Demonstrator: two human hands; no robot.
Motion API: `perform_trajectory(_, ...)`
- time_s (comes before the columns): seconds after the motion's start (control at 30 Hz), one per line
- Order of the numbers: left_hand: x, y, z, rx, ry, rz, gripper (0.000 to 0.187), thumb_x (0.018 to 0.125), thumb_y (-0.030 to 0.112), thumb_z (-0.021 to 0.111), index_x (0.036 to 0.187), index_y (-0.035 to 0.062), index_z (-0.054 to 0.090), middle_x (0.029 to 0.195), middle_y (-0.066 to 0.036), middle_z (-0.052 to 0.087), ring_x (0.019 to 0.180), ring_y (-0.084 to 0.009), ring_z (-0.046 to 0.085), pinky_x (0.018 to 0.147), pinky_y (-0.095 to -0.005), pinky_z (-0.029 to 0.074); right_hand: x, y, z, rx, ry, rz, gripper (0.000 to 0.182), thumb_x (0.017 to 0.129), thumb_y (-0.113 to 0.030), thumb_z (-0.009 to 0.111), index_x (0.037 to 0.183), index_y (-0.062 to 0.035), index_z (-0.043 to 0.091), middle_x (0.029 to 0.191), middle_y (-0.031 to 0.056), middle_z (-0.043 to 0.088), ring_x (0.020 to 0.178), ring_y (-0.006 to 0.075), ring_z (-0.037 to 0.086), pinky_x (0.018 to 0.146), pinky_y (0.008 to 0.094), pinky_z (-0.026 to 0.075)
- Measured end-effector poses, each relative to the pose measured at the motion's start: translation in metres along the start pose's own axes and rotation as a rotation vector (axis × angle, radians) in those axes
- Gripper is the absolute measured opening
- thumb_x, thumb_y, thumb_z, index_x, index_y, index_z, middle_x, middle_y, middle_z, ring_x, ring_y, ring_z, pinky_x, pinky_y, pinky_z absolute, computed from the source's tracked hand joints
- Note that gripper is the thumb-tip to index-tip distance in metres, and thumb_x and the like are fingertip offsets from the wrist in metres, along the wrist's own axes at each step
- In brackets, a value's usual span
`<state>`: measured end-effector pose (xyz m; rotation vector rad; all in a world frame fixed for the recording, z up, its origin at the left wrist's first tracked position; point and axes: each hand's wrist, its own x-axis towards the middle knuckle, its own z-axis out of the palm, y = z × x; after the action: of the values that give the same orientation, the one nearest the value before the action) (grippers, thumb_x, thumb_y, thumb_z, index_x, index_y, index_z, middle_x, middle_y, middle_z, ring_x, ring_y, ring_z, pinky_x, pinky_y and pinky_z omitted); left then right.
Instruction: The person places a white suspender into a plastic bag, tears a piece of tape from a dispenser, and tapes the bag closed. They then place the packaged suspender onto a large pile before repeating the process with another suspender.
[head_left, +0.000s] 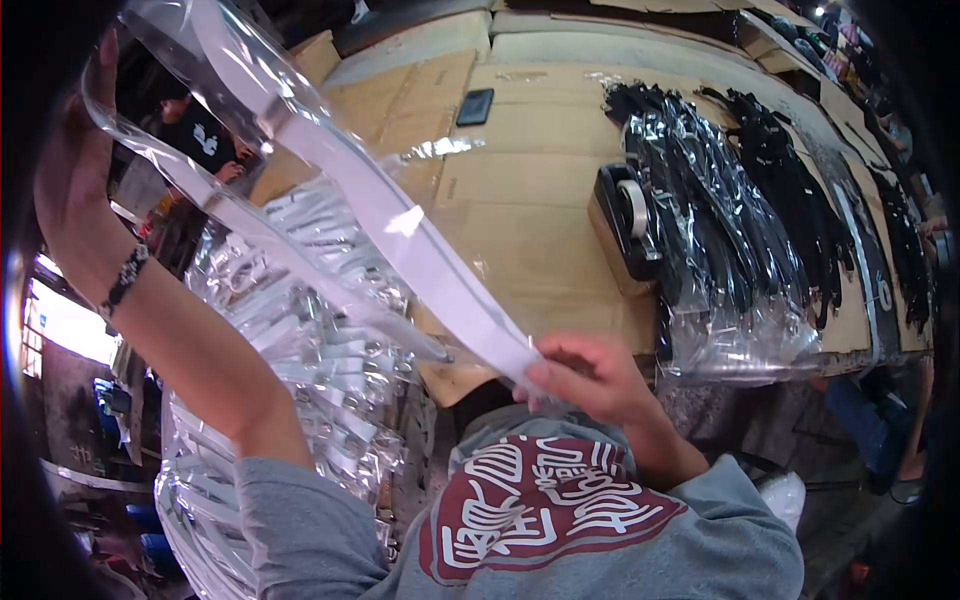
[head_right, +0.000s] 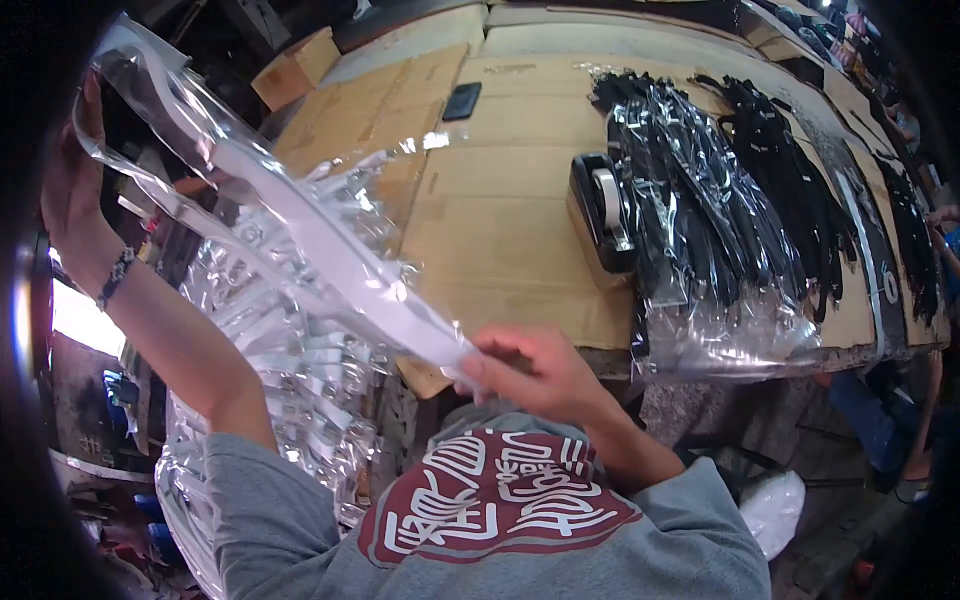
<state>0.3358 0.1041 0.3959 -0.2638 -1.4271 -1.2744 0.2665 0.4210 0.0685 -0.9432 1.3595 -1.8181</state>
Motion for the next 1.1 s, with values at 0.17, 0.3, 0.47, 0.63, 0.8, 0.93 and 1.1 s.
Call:
perform_trajectory(0.17,-0.118,-0.021,0.031,0.365,0.135,0.284,0.016,0.087,-0.004,0.064,0.102,-0.0096,0.067,0.104,-0.022,0.069,0.094,-0.0307,0.072,0.085,-0.0337,0.067,-0.076,-0.003,-0.02,-0.262,-0.149,0.115,0.019,0.094,-0.016,0.07,0.094,0.0028,0.071,0.083,0.0121,0.071,0.069,0.018,0.068,0.063,0.0308,0.051)
perform_trajectory(0.3,-0.173,-0.016,0.033,0.333,0.098,0.364,0.019,0.088,-0.004,0.064,0.106,-0.01,0.063,0.105,-0.022,0.069,0.095,-0.0311,0.072,0.087,-0.0345,0.065,-0.109,0.012,-0.037,-0.206,-0.206,0.009,0.019,0.088,-0.013,0.074,0.099,0.0021,0.073,0.091,0.0154,0.073,0.083,0.0289,0.071,0.072,0.0367,0.054)
perform_trajectory(0.47,-0.196,-0.008,0.026,0.255,0.003,0.352,0.024,0.089,-0.003,0.064,0.111,-0.0105,0.059,0.105,-0.023,0.068,0.097,-0.0317,0.071,0.089,-0.0356,0.064,-0.104,0.014,-0.041,-0.083,-0.364,-0.07,0.02,0.089,-0.012,0.073,0.102,0.0028,0.073,0.102,0.0154,0.073,0.095,0.0292,0.07,0.083,0.0387,0.052)
perform_trajectory(0.63,-0.207,-0.003,0.018,0.177,-0.061,0.298,0.029,0.09,-0.002,0.063,0.116,-0.011,0.055,0.106,-0.024,0.068,0.099,-0.0322,0.071,0.092,-0.0367,0.062,-0.097,0.012,-0.047,-0.079,-0.431,-0.13,0.021,0.09,-0.013,0.071,0.103,0.0032,0.073,0.104,0.0168,0.072,0.096,0.0295,0.069,0.083,0.0386,0.052)
perform_trajectory(0.8,-0.209,-0.006,0.006,0.062,-0.109,0.144,0.035,0.09,-0.001,0.063,0.121,-0.0115,0.051,0.106,-0.024,0.068,0.101,-0.0327,0.07,0.095,-0.0377,0.06,-0.102,0.017,-0.052,-0.133,-0.407,-0.075,0.021,0.091,-0.017,0.071,0.101,0.0017,0.073,0.102,0.0151,0.071,0.093,0.029,0.069,0.081,0.0372,0.052)
perform_trajectory(0.93,-0.209,-0.054,-0.008,-0.018,-0.111,-0.251,0.039,0.091,0.0,0.063,0.125,-0.0119,0.048,0.107,-0.025,0.067,0.102,-0.0331,0.07,0.097,-0.0386,0.058,-0.12,0.037,-0.062,-0.273,-0.146,0.268,0.024,0.088,-0.019,0.075,0.1,0.0014,0.073,0.098,0.0146,0.072,0.087,0.0263,0.071,0.078,0.0346,0.053)
perform_trajectory(1.1,-0.251,-0.228,-0.019,-0.132,-0.159,-0.99,0.045,0.092,0.001,0.063,0.13,-0.0124,0.043,0.108,-0.025,0.067,0.104,-0.0337,0.069,0.099,-0.0397,0.056,-0.134,0.071,-0.069,-0.396,0.194,0.653,0.027,0.093,-0.022,0.069,0.09,0.0042,0.068,0.069,0.003,0.06,0.067,0.0073,0.05,0.061,0.0292,0.042)
